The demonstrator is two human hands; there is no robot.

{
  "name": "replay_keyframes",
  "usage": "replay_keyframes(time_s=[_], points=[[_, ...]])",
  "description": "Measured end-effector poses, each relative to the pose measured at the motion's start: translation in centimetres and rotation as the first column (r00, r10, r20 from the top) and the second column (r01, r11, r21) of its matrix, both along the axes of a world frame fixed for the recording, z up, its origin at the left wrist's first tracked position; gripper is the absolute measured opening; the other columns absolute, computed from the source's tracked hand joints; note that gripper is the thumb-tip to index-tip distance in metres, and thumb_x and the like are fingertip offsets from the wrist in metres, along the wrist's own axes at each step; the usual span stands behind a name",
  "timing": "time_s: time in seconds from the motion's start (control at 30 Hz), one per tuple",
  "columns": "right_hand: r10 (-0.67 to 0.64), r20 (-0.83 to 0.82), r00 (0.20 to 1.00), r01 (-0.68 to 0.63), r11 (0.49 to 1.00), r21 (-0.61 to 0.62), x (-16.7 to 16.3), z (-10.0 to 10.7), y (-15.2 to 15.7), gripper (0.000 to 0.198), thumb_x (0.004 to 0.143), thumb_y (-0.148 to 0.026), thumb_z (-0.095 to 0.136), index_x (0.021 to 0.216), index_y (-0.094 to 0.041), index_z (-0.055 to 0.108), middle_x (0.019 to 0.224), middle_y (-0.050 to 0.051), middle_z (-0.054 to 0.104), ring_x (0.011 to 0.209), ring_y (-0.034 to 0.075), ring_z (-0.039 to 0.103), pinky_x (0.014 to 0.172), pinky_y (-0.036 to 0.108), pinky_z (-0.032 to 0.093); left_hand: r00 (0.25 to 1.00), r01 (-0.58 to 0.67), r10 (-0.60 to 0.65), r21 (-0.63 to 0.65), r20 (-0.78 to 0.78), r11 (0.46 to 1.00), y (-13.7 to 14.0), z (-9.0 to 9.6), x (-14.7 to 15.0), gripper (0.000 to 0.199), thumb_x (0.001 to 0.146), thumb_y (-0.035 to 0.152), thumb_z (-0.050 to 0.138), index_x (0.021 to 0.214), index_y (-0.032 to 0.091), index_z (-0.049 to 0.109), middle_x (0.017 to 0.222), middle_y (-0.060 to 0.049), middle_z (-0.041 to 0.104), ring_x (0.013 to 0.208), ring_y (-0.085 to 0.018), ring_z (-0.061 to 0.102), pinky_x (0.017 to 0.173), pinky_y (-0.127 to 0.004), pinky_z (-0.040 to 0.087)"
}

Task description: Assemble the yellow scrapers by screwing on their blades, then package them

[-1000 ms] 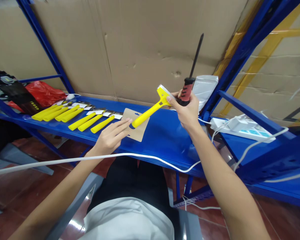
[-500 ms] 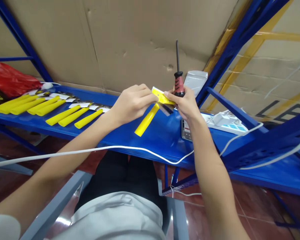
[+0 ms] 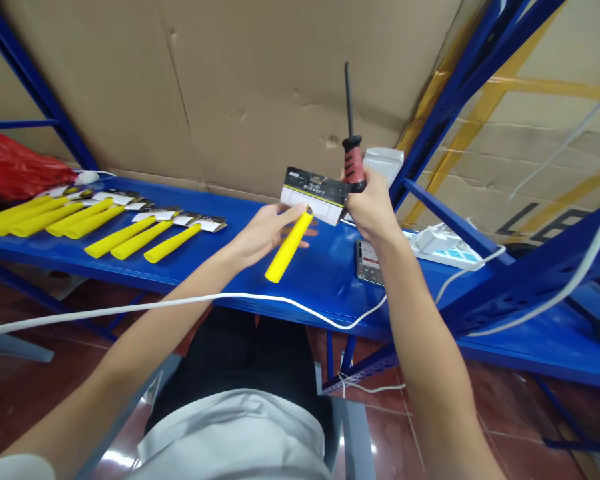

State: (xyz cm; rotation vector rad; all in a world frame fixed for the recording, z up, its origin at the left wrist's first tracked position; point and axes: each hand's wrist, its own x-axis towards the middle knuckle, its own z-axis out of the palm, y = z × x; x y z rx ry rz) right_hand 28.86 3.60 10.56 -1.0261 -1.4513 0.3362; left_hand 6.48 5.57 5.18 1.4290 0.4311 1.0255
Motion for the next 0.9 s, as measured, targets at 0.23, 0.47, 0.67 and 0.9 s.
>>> replay_keyframes(time_s=[0.23, 0.47, 0.67, 0.9], points=[[0.032, 0.274, 0.961, -0.015, 0.998, -0.062, -2.7, 3.1, -3.6, 0.061, 0.075, -0.079, 0.098, 0.088, -0.028, 0.068, 0.084, 0.004, 0.078, 0.093, 0.032, 0.080, 0.076, 0.047, 0.069, 0.975, 0.021, 0.014, -0.156, 0.222, 0.988, -4.4, -0.5, -2.0, 0.040, 0.097, 0.054, 0.090, 0.103, 0.018, 0.073, 0.101, -0.009, 0.079, 0.067, -0.010, 0.064, 0.051, -0.020, 0.050], [0.141, 0.297, 0.944, -0.098, 0.983, -0.156, -4.6, 5.1, -7.5, 0.062, 0.074, -0.083, 0.098, 0.097, -0.029, 0.077, 0.099, 0.008, 0.087, 0.096, 0.035, 0.084, 0.080, 0.053, 0.074, 0.979, -0.078, 0.085, -0.048, 0.185, 0.996, -6.0, -0.9, -3.8, 0.047, 0.092, 0.060, 0.092, 0.103, 0.019, 0.073, 0.094, -0.006, 0.078, 0.060, -0.009, 0.060, 0.046, -0.021, 0.047], [0.124, 0.346, 0.930, -0.090, 0.989, -0.114, -5.2, 6.0, -8.7, 0.047, 0.071, -0.047, 0.112, 0.099, -0.029, 0.078, 0.097, 0.007, 0.086, 0.099, 0.036, 0.083, 0.096, 0.062, 0.071, 0.981, -0.059, 0.062, -0.023, 0.183, 0.998, -6.6, -0.8, -4.2, 0.047, 0.093, 0.059, 0.092, 0.105, 0.018, 0.073, 0.092, -0.006, 0.078, 0.059, -0.009, 0.063, 0.047, -0.021, 0.048], [0.130, 0.383, 0.915, -0.096, 0.990, -0.105, -4.9, 5.7, -8.3, 0.038, 0.077, -0.044, 0.108, 0.096, -0.031, 0.078, 0.100, 0.006, 0.087, 0.099, 0.036, 0.084, 0.097, 0.064, 0.071, 0.981, -0.052, 0.054, -0.016, 0.185, 0.999, -6.5, -1.1, -4.3, 0.047, 0.093, 0.060, 0.091, 0.102, 0.018, 0.073, 0.091, -0.005, 0.079, 0.058, -0.009, 0.063, 0.047, -0.022, 0.049]])
